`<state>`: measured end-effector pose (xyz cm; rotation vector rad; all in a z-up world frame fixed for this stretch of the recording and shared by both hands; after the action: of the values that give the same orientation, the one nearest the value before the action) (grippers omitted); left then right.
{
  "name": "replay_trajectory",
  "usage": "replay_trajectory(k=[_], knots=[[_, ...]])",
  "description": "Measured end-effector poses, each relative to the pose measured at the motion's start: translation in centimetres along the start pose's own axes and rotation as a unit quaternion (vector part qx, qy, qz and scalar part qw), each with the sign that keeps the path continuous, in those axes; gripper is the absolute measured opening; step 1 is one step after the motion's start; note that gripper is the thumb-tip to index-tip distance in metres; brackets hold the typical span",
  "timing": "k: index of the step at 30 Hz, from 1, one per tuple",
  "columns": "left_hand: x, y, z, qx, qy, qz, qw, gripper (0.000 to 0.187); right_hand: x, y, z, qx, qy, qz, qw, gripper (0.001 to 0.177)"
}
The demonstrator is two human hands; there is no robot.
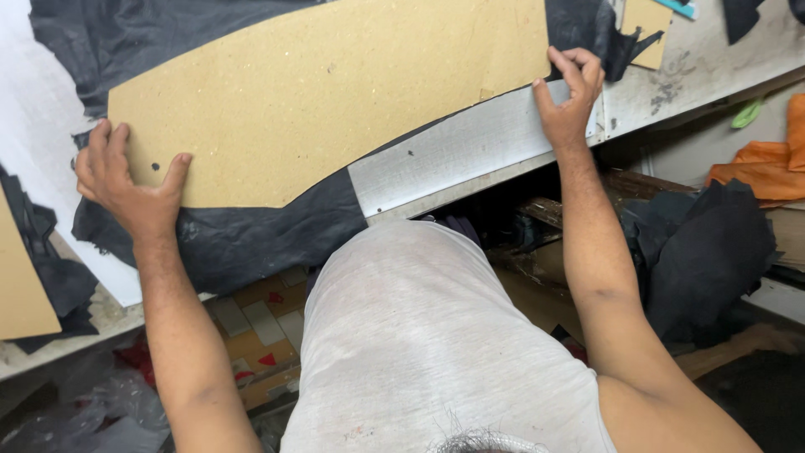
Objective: The person lays out a large piece of black leather on a worktable, places a cardboard pattern on top, and uses a utility knife to cut the leather along the pattern's edge. The person repeats this process with different pattern shapes, cutting multiple leather pieces and stacking them.
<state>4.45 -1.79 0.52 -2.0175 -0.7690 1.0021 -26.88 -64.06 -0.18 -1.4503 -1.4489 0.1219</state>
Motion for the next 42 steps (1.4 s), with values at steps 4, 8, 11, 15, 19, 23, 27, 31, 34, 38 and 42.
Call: replay_trajectory(k=[4, 8, 11, 15, 19, 23, 27, 31, 34, 38, 42], knots=[[-0.5, -0.4, -0.1, 0.004, -0.003, -0.011, 1.0, 0.075, 0.1, 0.2, -0.3, 0.0, -0.01, -0.008, 1.0, 0.044], [-0.6, -0.3, -0.3, 0.007, 0.001, -0.016, 1.0, 0.075, 0.0, 0.3, -0.3, 0.009, -0.004, 0.006, 1.0, 0.042], [-0.5, 0.3, -0.5, 0.006, 0.005, -0.026, 1.0, 0.074, -0.4, 0.0, 0.1, 0.012, -0.004, 0.004, 1.0, 0.042], [-0.2, 0.4, -0.2, 0.012, 0.013, -0.034, 0.999, 0.073, -0.2, 0.0, -0.2, 0.005, -0.012, -0.001, 1.0, 0.043], [-0.4, -0.4, 0.3, 0.02, 0.015, -0.015, 1.0, 0.067, 0.8, -0.4, -0.7, -0.024, -0.034, 0.003, 0.999, 0.048], [-0.3, -0.2, 0.3, 0.002, 0.061, -0.028, 0.998, 0.066, 1.2, -0.8, -0.5, -0.016, -0.033, 0.013, 0.999, 0.045], [1.6, 0.6, 1.1, 0.002, 0.053, -0.045, 0.998, 0.064, 1.8, -0.7, -0.5, -0.022, -0.032, 0.011, 0.999, 0.044], [2.1, 1.3, 1.5, 0.0, 0.057, -0.058, 0.997, 0.063, 2.2, -0.9, -0.7, -0.025, -0.022, 0.01, 0.999, 0.043], [1.8, 1.3, 1.4, -0.002, 0.058, -0.06, 0.997, 0.063, 2.9, -1.3, -0.9, -0.02, -0.029, 0.018, 0.999, 0.043], [1.0, 0.5, 1.3, 0.001, 0.07, -0.102, 0.992, 0.063, 2.9, -2.9, -2.5, 0.018, -0.053, 0.003, 0.998, 0.038], [-4.0, -0.4, 0.1, -0.039, 0.079, -0.114, 0.99, 0.073, 1.2, -5.2, -5.9, -0.036, 0.038, -0.075, 0.996, 0.031]])
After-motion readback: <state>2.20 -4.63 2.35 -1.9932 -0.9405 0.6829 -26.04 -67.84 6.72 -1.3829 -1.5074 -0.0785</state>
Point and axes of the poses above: each hand's wrist, its own z-axis away from the middle knuckle, its own y-axis out of the palm, x = y × z, the point moved 4 cm from there along -z, towards the middle knuckle, and after that the axes turned 6 degrees about -x, right-handed, at the moved point
